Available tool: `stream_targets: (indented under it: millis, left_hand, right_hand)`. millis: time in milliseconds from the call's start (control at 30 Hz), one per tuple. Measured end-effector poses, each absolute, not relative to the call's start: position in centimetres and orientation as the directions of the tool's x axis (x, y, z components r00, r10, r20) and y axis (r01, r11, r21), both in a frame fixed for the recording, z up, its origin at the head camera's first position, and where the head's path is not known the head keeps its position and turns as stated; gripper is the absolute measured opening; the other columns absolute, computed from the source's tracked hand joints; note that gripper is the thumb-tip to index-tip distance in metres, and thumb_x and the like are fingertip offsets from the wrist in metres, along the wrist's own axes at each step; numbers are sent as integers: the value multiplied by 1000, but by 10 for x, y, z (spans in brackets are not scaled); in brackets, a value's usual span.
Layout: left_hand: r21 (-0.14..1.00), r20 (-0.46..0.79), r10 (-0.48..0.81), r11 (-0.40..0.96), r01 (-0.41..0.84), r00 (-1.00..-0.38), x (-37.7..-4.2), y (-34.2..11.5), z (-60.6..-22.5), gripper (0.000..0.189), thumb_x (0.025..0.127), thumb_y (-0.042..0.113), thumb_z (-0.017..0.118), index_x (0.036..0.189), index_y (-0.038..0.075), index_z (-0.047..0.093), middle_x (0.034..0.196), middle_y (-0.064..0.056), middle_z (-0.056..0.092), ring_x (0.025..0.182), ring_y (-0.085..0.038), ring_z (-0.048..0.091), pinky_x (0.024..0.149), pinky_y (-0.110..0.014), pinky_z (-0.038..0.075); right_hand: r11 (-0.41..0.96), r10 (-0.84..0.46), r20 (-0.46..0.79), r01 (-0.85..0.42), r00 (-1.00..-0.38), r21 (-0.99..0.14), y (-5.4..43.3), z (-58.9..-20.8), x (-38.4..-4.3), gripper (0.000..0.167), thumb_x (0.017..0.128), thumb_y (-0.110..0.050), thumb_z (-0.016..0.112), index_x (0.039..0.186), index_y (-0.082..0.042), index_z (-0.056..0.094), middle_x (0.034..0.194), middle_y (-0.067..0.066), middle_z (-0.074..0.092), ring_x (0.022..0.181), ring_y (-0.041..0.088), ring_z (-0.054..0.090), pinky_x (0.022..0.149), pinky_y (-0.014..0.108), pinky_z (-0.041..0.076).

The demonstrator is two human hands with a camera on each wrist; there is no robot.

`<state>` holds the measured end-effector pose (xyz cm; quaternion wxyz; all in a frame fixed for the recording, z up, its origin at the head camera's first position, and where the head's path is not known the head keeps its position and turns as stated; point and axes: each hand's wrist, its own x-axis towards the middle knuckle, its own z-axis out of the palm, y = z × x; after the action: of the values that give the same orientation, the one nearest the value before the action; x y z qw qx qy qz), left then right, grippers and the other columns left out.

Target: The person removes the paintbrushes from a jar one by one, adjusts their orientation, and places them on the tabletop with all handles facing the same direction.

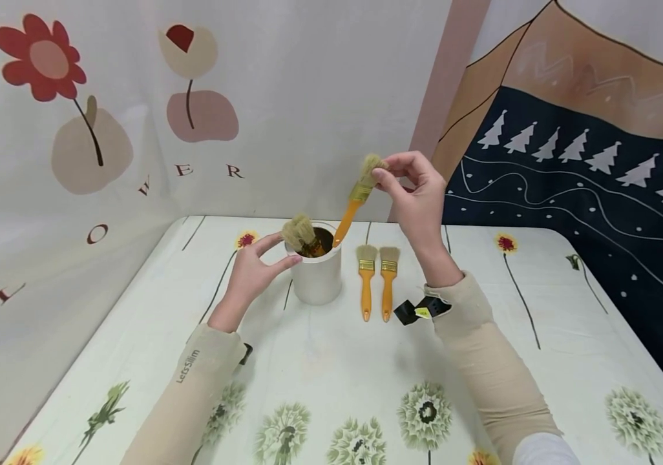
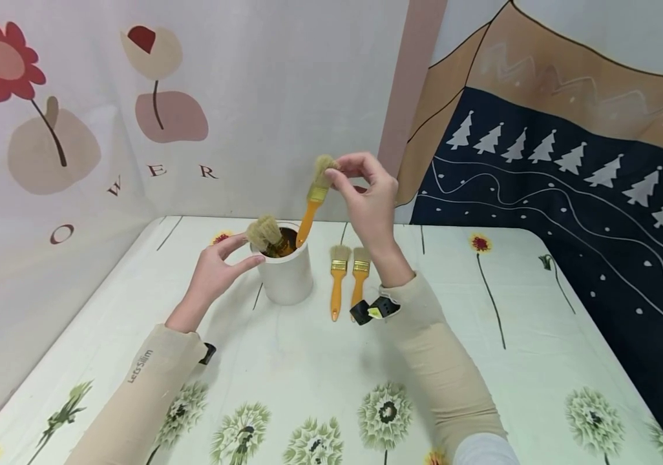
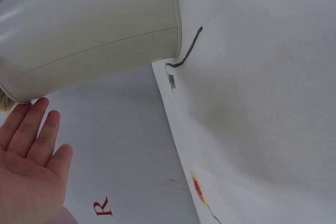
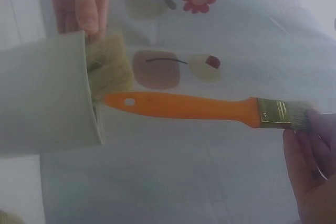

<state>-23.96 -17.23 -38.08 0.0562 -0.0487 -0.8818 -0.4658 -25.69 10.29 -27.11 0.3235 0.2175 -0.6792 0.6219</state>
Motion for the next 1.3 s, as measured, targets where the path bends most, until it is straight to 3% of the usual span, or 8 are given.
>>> stream_targets:
  millis: [267,967,1300]
  left_hand:
    - [819,152,34,555,145,-988,-238,-172,-380,74,83,45,79,144,12,54,148,-11,54,146,-28,41,119,-53,34]
    - [821,157,36,551,150,-987,-239,-172,-381,74,84,45,79,144,11,53,149,-12,53,146,-29,41,119,-53,34]
    - [827,157,37,541,151,-987,-239,-172,-382,74,83,45,79,144,11,54,149,-11,54,145,-28,42,118,-53,35]
  right_hand:
    - [135,145,723,-710,-676,-691,117,-266,-258,26,89,-4,73,106,12,62,91,-18,66,82,5,68,74,21,60]
    - [231,189,635,-595,-749,-770,150,-290,-270,27,91,-10,71,108,9,64,89,-22,66,79,3,65,74,15,57]
    - [288,195,580,-519,-791,-805,165,-309,-278,25,90,-14,73,106,5,68,92,-6,72,78,3,64,74,13,56]
